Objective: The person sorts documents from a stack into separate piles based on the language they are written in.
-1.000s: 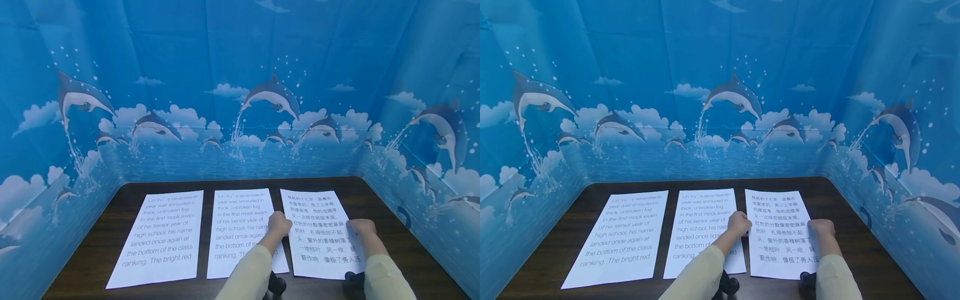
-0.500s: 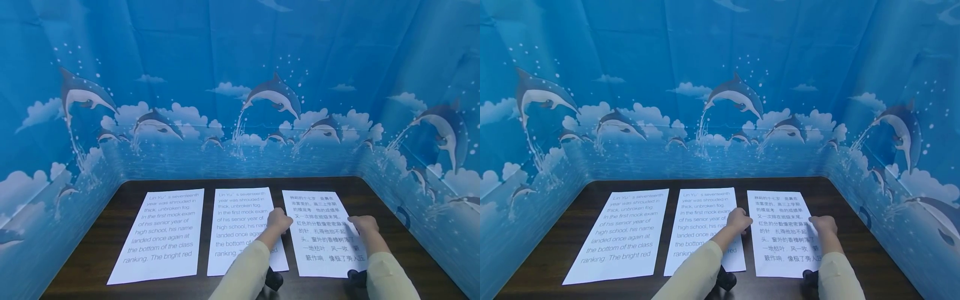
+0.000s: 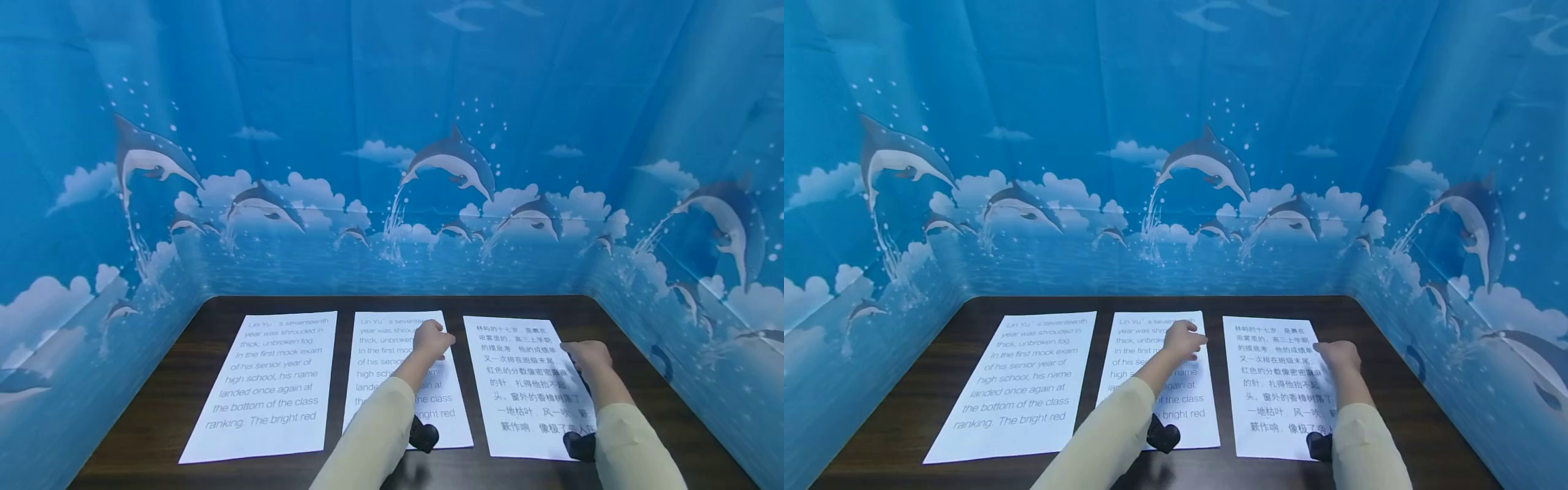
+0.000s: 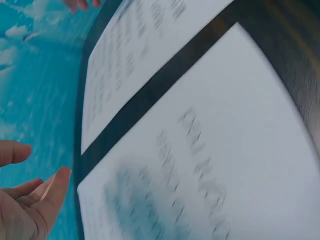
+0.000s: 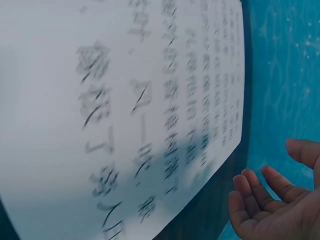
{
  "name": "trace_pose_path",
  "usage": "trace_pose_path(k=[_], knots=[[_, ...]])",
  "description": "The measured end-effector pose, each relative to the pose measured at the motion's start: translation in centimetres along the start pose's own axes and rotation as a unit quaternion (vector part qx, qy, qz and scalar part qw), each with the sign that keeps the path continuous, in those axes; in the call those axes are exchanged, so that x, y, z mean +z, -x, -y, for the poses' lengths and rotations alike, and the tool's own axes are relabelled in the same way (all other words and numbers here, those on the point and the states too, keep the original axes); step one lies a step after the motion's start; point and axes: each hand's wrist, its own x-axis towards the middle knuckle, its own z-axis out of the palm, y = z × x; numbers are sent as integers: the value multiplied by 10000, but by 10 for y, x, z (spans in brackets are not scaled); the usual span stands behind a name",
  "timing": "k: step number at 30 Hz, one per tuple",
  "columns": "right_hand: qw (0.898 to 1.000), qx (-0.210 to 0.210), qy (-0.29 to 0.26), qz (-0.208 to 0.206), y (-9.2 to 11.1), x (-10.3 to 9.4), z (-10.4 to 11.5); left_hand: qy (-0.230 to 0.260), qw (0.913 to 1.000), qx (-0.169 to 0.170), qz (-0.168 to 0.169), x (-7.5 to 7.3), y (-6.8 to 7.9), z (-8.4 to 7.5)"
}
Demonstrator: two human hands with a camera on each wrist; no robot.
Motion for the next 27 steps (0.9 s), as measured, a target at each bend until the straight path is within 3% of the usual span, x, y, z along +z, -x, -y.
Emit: trace_pose_path(k=[5, 8, 11, 18, 27], knots=[[9994, -304, -163, 79, 69, -7, 48, 103, 9996, -82, -231, -25, -1, 2], [9978, -583, -219, 216, 89, -6, 65, 122, 9994, -104, -320, -38, -1, 3], [9943, -917, -207, 494, 101, -6, 79, 141, 9990, -90, -413, -51, -1, 1], [9882, -1439, -97, 520, 111, 4, 104, 284, 9978, -42, -597, -76, -2, -6], [9794, -1854, 36, 799, 129, 23, 129, 417, 9951, -299, -845, -114, -1, -3]])
